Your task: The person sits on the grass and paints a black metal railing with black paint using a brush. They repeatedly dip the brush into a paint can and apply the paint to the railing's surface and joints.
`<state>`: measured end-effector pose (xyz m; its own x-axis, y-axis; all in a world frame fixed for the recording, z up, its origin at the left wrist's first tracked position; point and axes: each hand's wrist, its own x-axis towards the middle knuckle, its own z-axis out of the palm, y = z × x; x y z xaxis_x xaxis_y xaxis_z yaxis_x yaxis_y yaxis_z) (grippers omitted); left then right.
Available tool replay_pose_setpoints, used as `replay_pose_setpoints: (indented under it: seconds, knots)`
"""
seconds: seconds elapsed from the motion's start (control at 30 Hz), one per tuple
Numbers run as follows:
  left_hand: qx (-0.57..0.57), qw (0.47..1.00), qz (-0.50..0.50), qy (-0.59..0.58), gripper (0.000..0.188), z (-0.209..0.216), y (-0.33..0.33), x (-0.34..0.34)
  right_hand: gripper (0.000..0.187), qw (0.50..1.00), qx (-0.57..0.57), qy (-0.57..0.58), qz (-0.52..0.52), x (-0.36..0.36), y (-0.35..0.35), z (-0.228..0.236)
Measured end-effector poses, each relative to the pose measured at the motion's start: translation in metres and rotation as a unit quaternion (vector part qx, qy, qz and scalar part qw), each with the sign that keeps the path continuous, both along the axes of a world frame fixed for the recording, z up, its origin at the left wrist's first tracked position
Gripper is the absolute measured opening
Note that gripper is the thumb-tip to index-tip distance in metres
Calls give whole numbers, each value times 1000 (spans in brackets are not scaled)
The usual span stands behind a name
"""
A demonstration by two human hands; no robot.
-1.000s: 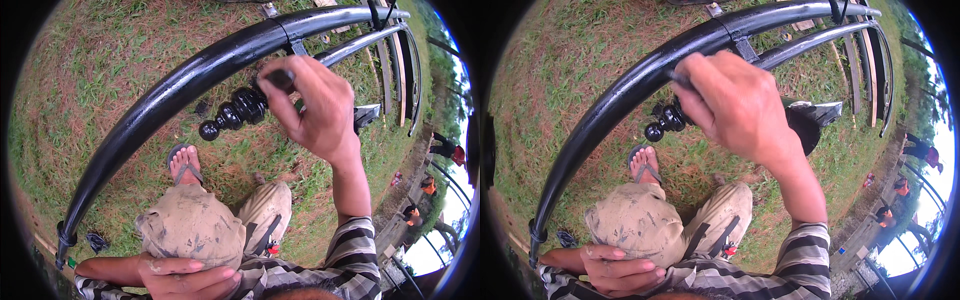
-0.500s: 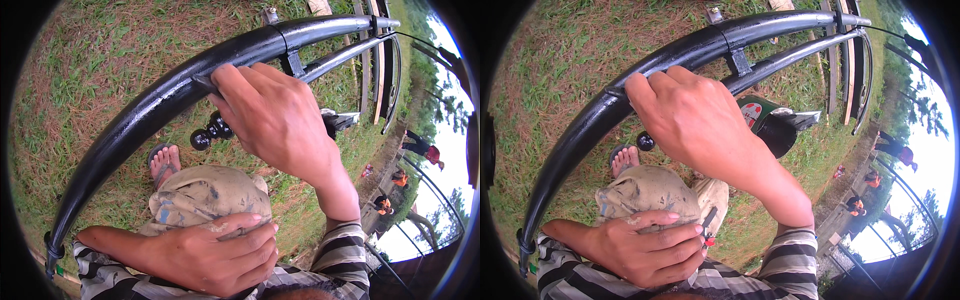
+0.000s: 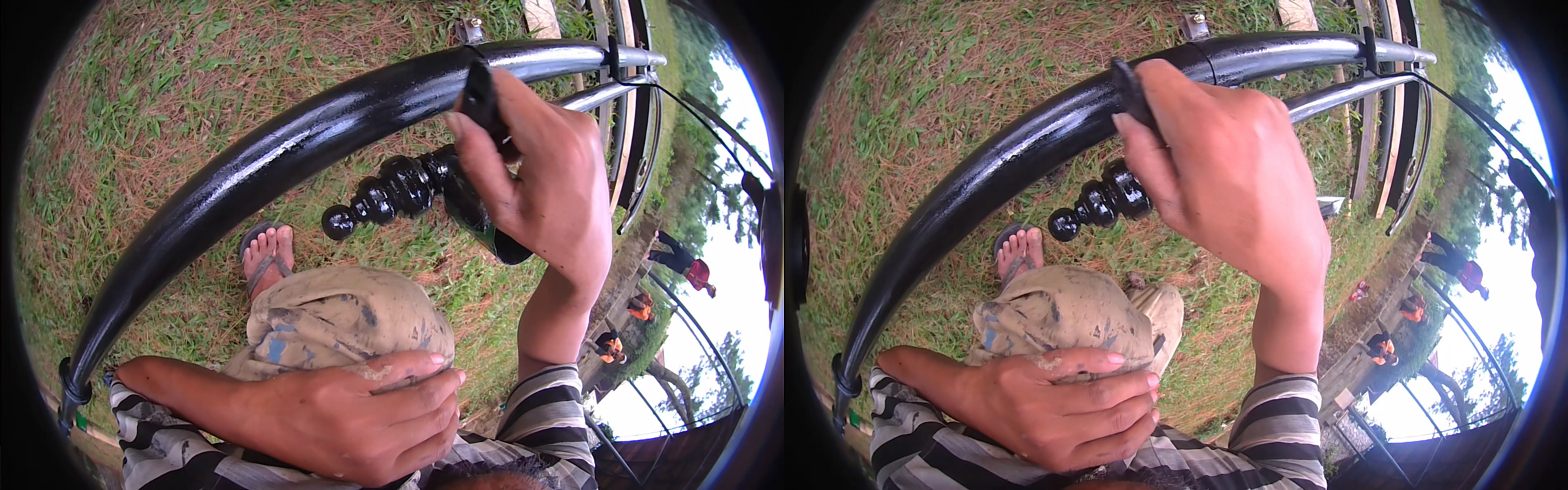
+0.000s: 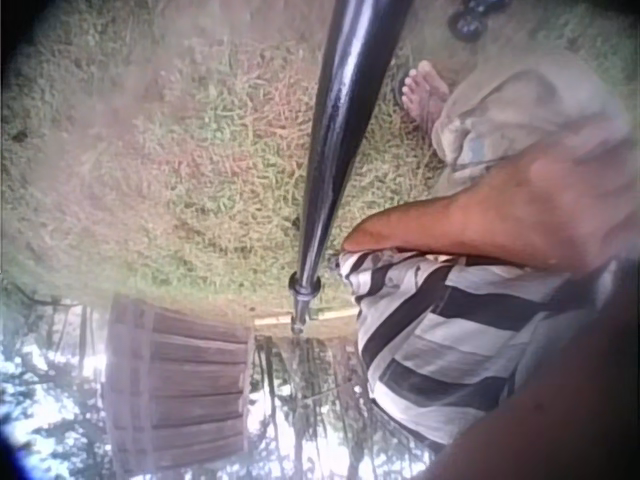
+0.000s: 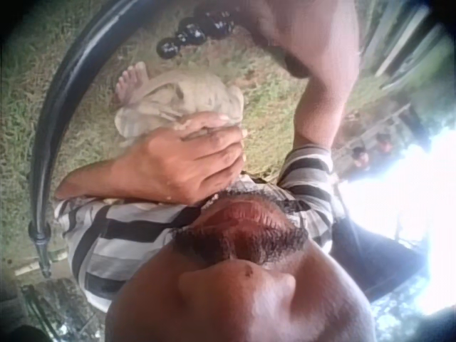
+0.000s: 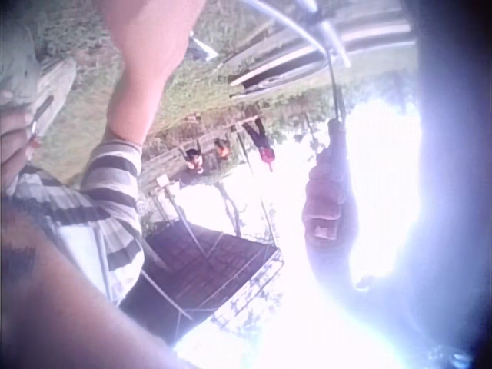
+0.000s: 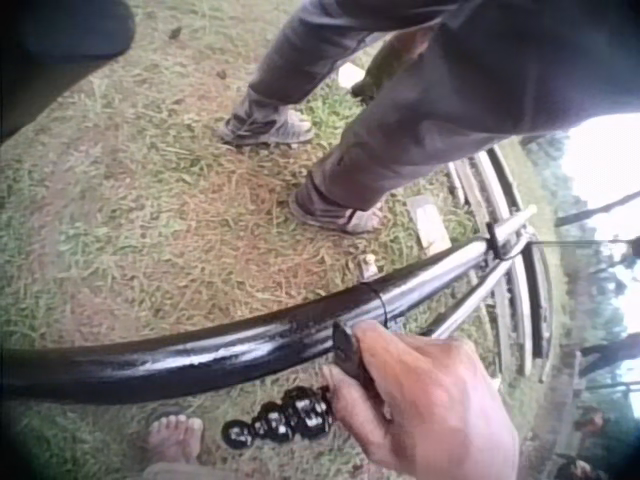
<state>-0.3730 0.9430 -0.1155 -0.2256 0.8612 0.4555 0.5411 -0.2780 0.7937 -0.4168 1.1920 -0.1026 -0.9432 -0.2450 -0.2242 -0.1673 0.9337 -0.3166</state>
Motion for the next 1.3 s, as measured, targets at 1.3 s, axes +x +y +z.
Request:
replay_pose_setpoints:
  seconds: [1.3]
  knots:
    - [-88,992,-64,72,12,74,-2,27,25,937,-193,284,-69,217,21,-74]
